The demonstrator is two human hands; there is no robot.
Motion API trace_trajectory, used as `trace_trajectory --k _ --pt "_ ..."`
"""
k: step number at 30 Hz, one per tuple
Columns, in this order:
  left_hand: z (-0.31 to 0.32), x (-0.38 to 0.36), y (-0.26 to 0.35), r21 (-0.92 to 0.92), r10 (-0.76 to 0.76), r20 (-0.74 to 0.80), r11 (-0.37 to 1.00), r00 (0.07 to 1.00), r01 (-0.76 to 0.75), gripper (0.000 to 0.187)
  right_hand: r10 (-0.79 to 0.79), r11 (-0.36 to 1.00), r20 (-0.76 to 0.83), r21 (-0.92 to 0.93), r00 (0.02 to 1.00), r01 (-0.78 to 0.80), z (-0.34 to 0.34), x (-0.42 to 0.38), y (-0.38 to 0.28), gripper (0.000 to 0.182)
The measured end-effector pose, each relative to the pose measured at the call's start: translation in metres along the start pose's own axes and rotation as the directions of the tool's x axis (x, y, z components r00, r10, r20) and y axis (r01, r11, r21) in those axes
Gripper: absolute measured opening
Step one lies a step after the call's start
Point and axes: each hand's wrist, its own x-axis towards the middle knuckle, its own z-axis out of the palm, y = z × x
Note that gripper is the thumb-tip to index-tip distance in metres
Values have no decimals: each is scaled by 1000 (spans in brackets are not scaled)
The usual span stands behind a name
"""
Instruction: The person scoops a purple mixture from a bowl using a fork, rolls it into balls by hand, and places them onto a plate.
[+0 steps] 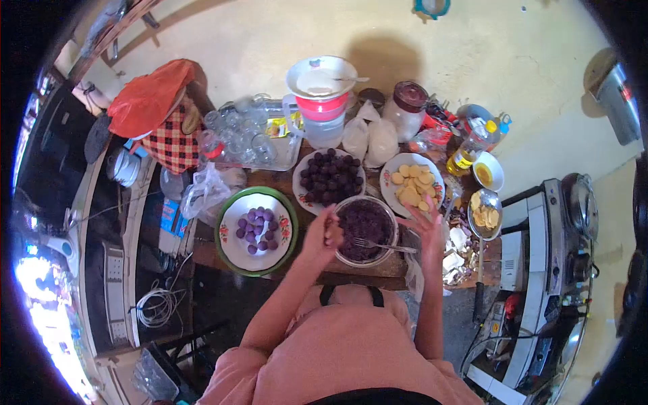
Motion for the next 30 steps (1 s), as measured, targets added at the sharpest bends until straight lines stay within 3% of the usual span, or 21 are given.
trace_trajectory --k 1,3,5,7,9,10,13,15,18,19,20,23,24,27,28,30 --pt "-9 -4 12 71 65 -105 996 992 -58 30 9 1000 0 -18 1000 -9 -3 -3 -2 63" --pt "-43 -15 44 555 436 -166 783 885 -282 31 45 995 -27 -82 999 -47 -10 -9 -7 60" --pt "-88 -19 77 933 629 -196 356 752 -55 29 54 978 -31 -199 998 -59 -18 -16 -12 59" --pt "-127 -36 103 990 595 -78 -49 800 133 24 39 920 -81 -386 996 -68 -30 -19 -6 46" --pt "-170 -47 113 971 624 18 -197 781 136 24 16 761 -104 -644 994 -79 -33 -25 -8 43" --pt "-175 -52 113 953 632 68 -269 772 137 26 46 716 -107 -690 993 -107 -35 -26 -6 43" --pt "-167 -72 109 937 720 5 -247 694 249 32 135 602 -142 -774 981 -195 -42 -31 -2 43" --pt "-179 -73 112 972 746 1 -157 666 174 32 205 572 -180 -776 962 -267 -41 -36 4 43" --pt "-177 -86 126 988 779 54 -133 624 81 33 170 682 -184 -687 968 -250 -51 -41 30 39" --pt "-174 -89 131 988 787 83 -144 611 51 33 233 752 -186 -587 954 -298 -49 -43 34 39" --pt "-184 -86 136 998 790 -55 36 611 44 28 295 806 -183 -479 938 -347 -47 -46 37 39" --pt "-146 -105 137 998 873 -2 -33 488 63 25 365 903 -105 -203 925 -379 -38 -48 52 36" --pt "-144 -105 136 1000 882 23 -27 471 1 25 366 921 -72 -120 928 -372 -34 -49 59 35" --pt "-132 -99 128 997 900 48 -14 434 -81 23 338 919 -114 -176 934 -354 -25 -41 71 30" --pt "-126 -97 123 995 890 60 -14 452 -103 22 371 904 -196 -149 908 -402 -10 -39 60 28" --pt "-112 -89 106 988 870 84 -11 486 -152 21 204 877 -166 -406 965 -255 -10 -32 79 28"
